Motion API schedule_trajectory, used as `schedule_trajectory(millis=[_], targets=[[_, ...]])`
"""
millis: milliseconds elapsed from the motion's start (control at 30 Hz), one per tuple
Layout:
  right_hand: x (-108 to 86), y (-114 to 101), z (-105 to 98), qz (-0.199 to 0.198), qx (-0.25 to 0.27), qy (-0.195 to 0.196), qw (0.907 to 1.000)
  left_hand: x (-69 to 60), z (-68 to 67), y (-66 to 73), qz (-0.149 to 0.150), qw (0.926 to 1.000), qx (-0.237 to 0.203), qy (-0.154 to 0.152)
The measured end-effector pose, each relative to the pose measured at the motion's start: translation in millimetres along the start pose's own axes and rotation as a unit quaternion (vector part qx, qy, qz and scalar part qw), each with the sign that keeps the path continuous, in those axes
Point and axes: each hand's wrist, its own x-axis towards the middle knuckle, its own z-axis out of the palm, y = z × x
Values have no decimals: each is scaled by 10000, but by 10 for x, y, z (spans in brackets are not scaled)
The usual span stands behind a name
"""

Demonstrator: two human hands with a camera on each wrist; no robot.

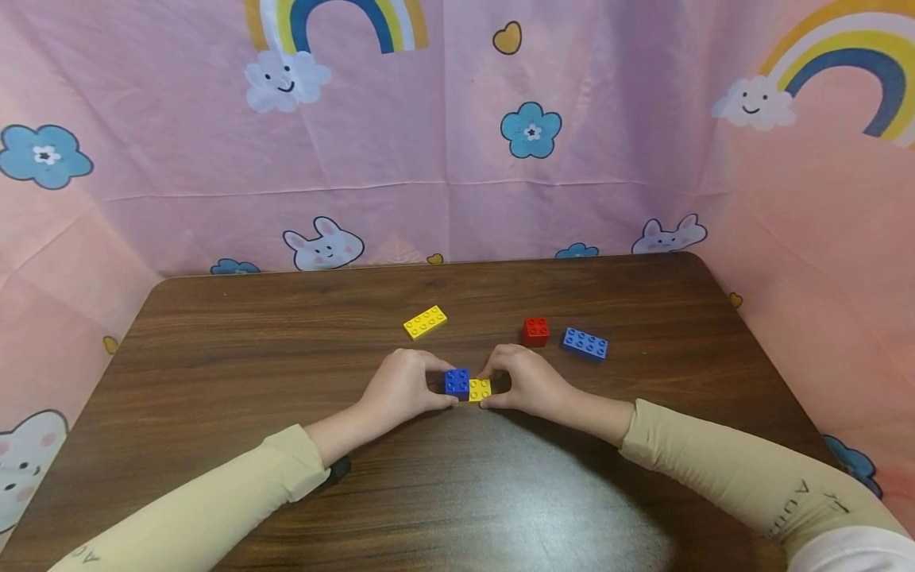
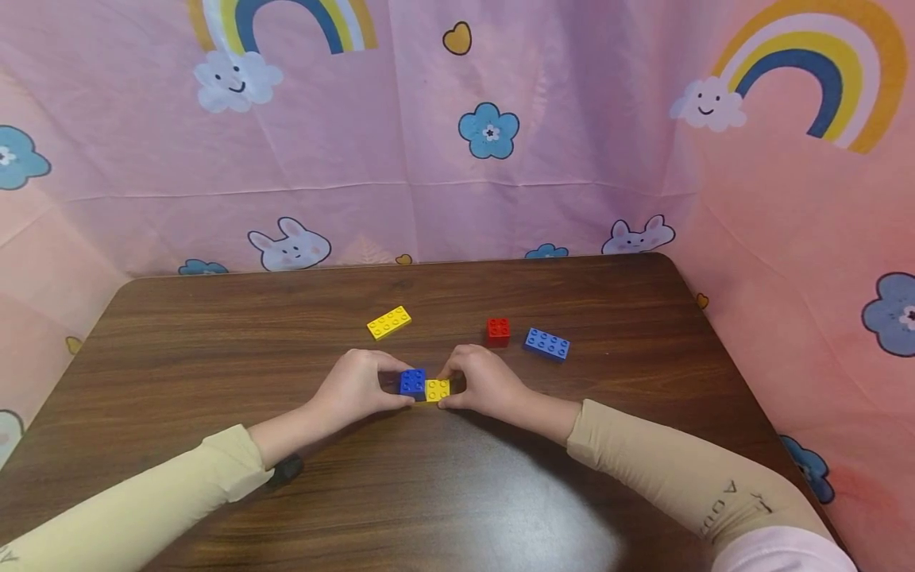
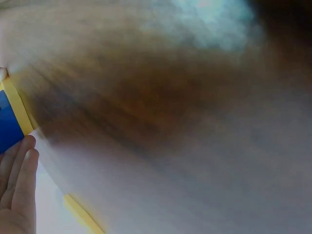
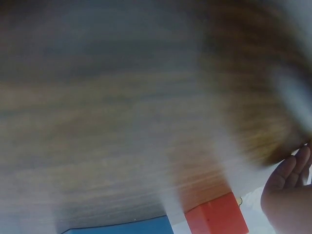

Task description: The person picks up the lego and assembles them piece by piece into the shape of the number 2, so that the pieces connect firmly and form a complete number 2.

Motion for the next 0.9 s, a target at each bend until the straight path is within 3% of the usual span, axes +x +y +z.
schedule_trajectory(millis=[367, 900], targets=[[-19, -2, -4, -9, -18, 36, 10000, 9, 26, 12, 10, 9999, 75, 72], [-2, -10, -7, 35, 5, -43, 10000, -13, 51, -58, 39, 9994, -340, 58]])
